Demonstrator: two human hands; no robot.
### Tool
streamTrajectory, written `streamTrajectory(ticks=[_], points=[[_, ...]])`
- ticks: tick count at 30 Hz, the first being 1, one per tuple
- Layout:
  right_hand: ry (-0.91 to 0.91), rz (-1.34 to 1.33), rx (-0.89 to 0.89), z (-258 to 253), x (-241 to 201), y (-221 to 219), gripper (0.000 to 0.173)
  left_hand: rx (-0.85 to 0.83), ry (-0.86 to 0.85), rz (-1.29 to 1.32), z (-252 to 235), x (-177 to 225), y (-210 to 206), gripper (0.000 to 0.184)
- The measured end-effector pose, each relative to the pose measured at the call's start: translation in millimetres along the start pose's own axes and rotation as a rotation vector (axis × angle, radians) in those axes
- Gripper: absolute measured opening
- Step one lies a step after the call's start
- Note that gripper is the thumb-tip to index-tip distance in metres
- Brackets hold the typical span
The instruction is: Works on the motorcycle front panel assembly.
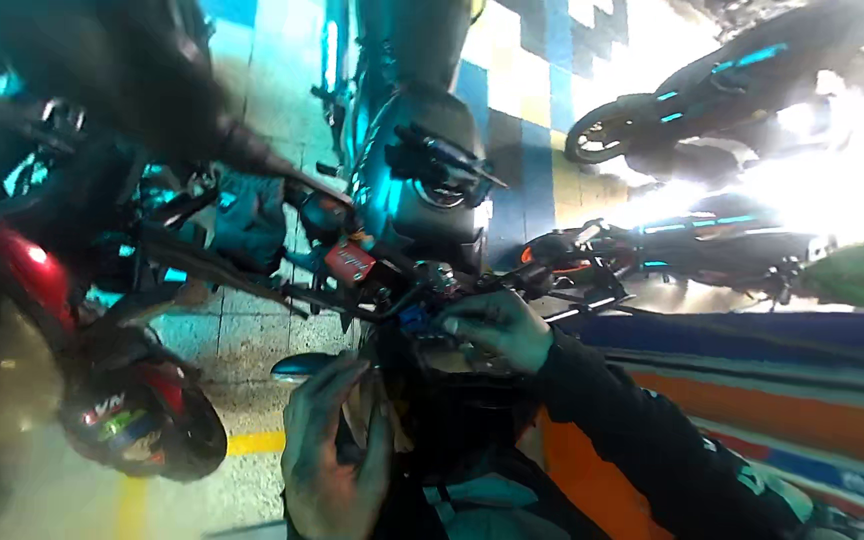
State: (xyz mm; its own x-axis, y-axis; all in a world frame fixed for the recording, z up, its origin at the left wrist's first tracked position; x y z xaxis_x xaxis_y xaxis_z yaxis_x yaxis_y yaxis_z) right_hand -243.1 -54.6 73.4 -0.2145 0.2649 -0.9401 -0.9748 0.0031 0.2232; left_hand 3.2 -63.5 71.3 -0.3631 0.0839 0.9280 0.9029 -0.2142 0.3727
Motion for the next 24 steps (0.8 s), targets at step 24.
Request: streamTrajectory(ticks=[24], points=[[-0.336,-1.046,1.139,283.0,177.8,18.3,0.019,-1.388,-0.599,-1.506,-64.0,45.9,-258.9,0.027]])
Point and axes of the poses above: each hand's wrist, its own z-axis away from the middle knuckle, its own y-axis out of the back of the hand, x = y × z, the point moved 5 cm from there along -z, towards the middle knuckle, and after that the axes turned 12 degrees about y, right-handed, at the moved point
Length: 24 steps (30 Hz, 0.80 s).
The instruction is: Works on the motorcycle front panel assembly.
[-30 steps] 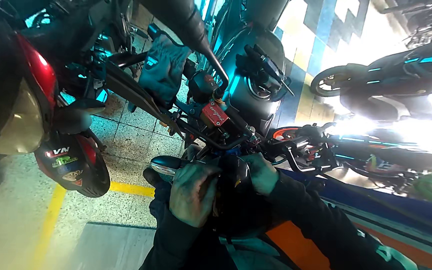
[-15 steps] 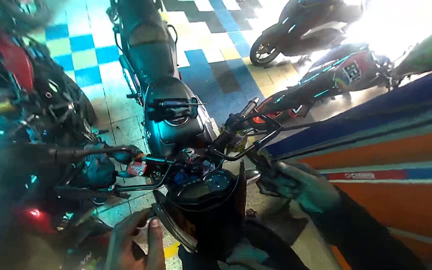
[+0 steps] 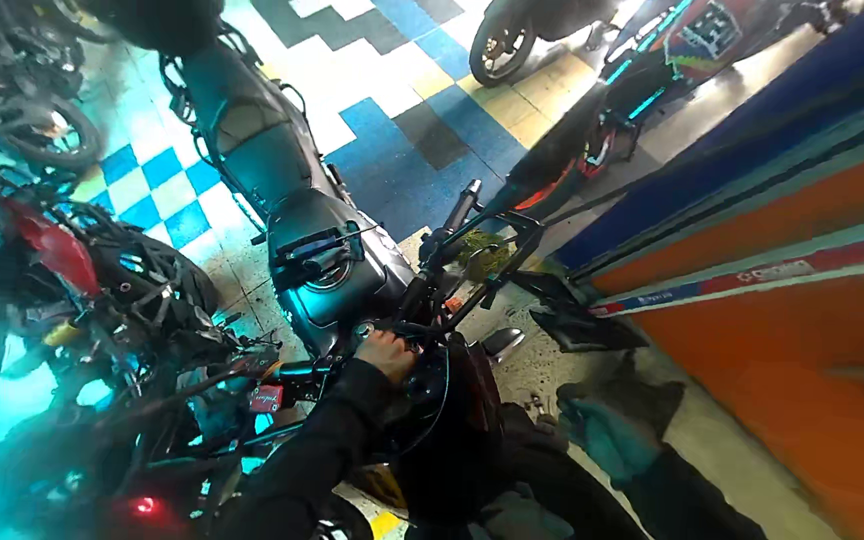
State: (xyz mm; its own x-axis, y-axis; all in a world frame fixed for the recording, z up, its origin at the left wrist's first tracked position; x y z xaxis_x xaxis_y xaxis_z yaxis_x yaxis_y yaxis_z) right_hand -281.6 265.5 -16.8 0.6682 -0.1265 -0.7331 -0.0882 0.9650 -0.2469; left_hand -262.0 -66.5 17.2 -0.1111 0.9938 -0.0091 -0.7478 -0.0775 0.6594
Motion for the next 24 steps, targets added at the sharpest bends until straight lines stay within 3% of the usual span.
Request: streamTrajectory(ticks=[2,6,10,17,19,24], points=[[-0.017,-0.052,0.076,14.3,16.9,24.2,0.018,-0.141,0.066,-0.112,-5.9,9.2,1.9,0.029],[-0.025,-0.024,0.131,43.5,39.8,57.0,0.018,-0.255,0.217,-0.166,-16.5,18.1,8.3,0.028],[-0.019,0.06,0.052,59.5,56.4,63.4,0.037,-0.177,0.35,-0.133,-24.4,15.3,4.2,0.038],[-0.043,0.77,-0.186,96.8,28.7,25.9,0.04,-0.17,0.337,-0.266,-19.6,16.7,5.5,0.049],[0.023,0.874,-0.247,103.3,39.5,21.8,0.039,-0.109,0.286,-0.195,-11.3,4.3,9.0,0.045],[0.174,0.965,-0.348,99.3,53.4,-7.8,0.041,0.381,0.019,0.36,69.8,-37.3,13.6,0.039]])
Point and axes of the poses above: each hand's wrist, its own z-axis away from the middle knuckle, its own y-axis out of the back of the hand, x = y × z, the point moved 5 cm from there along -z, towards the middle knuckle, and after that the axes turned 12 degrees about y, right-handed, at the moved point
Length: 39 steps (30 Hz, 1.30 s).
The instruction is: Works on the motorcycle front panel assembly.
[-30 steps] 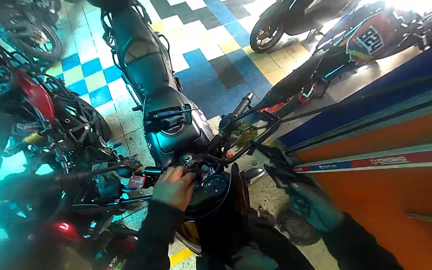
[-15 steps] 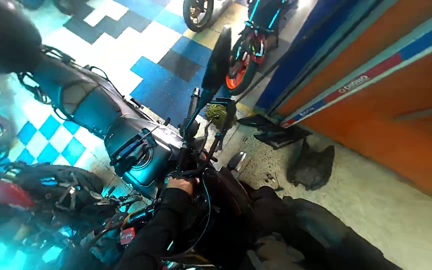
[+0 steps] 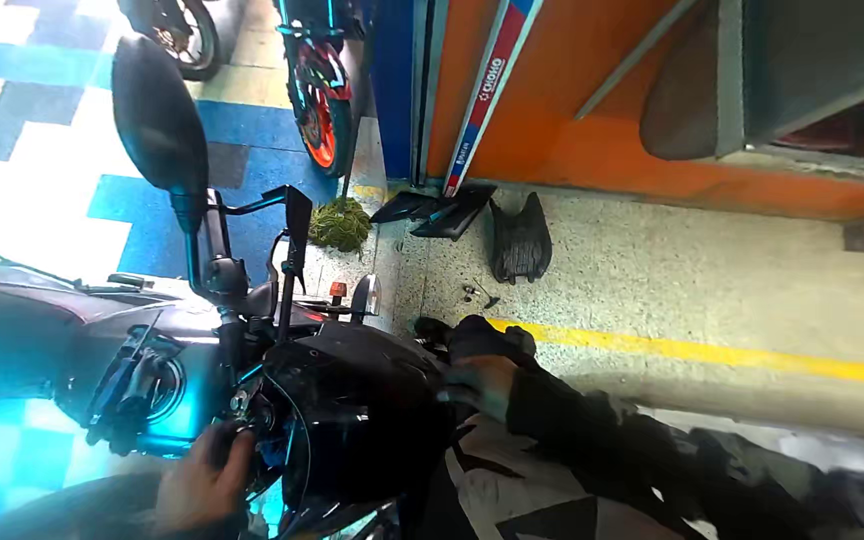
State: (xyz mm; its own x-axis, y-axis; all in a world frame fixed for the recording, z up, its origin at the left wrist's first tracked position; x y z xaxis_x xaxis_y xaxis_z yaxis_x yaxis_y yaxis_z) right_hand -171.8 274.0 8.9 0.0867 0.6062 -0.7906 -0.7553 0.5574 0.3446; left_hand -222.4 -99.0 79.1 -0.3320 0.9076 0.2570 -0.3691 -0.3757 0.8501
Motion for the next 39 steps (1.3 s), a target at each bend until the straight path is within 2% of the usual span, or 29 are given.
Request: streamTrajectory(ticks=[2,4,6,10,14,21,26,29,34,39], points=[[0.115,-0.104,0.079,-7.4,-2.3,-5.0,0.036,0.112,-0.079,0.256,40.2,13.5,4.6,0.037],[0.196,-0.26,0.177,-12.4,0.1,-7.2,0.03,0.216,-0.267,0.377,69.9,27.1,-8.3,0.036],[0.221,-0.362,0.222,-13.0,4.0,-11.1,0.025,0.294,-0.397,0.243,95.7,49.7,-27.4,0.034],[0.283,-0.579,0.245,-17.0,17.7,-27.5,0.022,0.447,-0.48,0.036,114.2,72.9,-63.9,0.033],[0.316,-0.718,0.218,-20.9,18.0,-46.3,0.024,0.5,-0.443,0.053,127.7,71.3,-65.7,0.031],[0.361,-0.9,0.035,-48.1,26.9,-62.5,0.021,0.515,-0.316,0.158,146.9,83.7,-66.2,0.033],[0.321,-0.893,-0.075,-48.7,24.3,-57.0,0.021,0.514,-0.324,0.185,154.2,84.4,-79.6,0.031],[0.364,-0.886,-0.098,-48.0,22.4,-59.7,0.019,0.511,-0.287,0.198,157.1,82.6,-81.4,0.031],[0.275,-0.902,-0.082,-49.8,27.5,-54.4,0.021,0.552,-0.279,0.187,155.0,77.7,-77.1,0.034],[0.317,-0.969,-0.116,-50.5,25.8,-60.6,0.018,0.59,-0.221,0.184,149.8,73.1,-70.3,0.033]])
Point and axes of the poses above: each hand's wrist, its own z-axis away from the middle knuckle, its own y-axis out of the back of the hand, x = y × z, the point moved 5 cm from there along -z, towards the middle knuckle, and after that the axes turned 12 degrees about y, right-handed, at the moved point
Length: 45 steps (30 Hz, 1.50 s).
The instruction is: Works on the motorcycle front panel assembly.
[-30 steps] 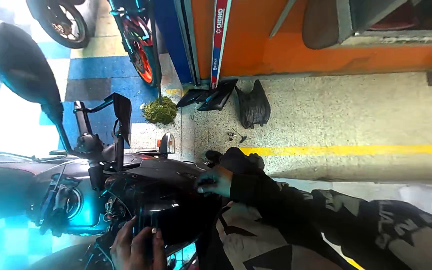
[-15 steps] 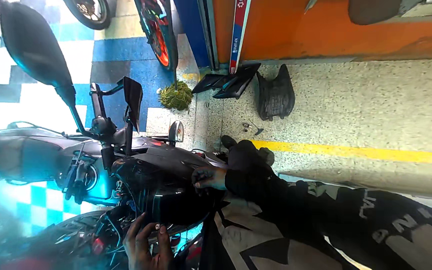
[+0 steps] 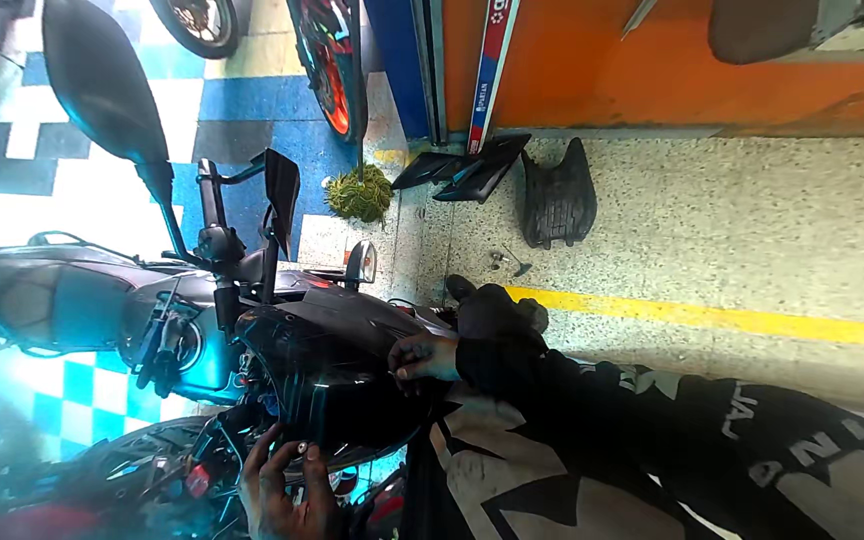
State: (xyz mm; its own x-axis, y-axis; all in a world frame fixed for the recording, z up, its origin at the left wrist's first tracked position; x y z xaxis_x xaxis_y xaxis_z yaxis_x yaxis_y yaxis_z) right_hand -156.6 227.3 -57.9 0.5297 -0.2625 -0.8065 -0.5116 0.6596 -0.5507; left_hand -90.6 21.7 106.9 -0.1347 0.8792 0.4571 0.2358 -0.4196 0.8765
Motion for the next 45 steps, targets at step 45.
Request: streamTrajectory(ticks=[45], points=[[-0.155,1.272,-0.16,-3.0,-34.8,-28.4,0.038,0.18,0.089,0.162,15.3,-20.2,2.2,0.038]])
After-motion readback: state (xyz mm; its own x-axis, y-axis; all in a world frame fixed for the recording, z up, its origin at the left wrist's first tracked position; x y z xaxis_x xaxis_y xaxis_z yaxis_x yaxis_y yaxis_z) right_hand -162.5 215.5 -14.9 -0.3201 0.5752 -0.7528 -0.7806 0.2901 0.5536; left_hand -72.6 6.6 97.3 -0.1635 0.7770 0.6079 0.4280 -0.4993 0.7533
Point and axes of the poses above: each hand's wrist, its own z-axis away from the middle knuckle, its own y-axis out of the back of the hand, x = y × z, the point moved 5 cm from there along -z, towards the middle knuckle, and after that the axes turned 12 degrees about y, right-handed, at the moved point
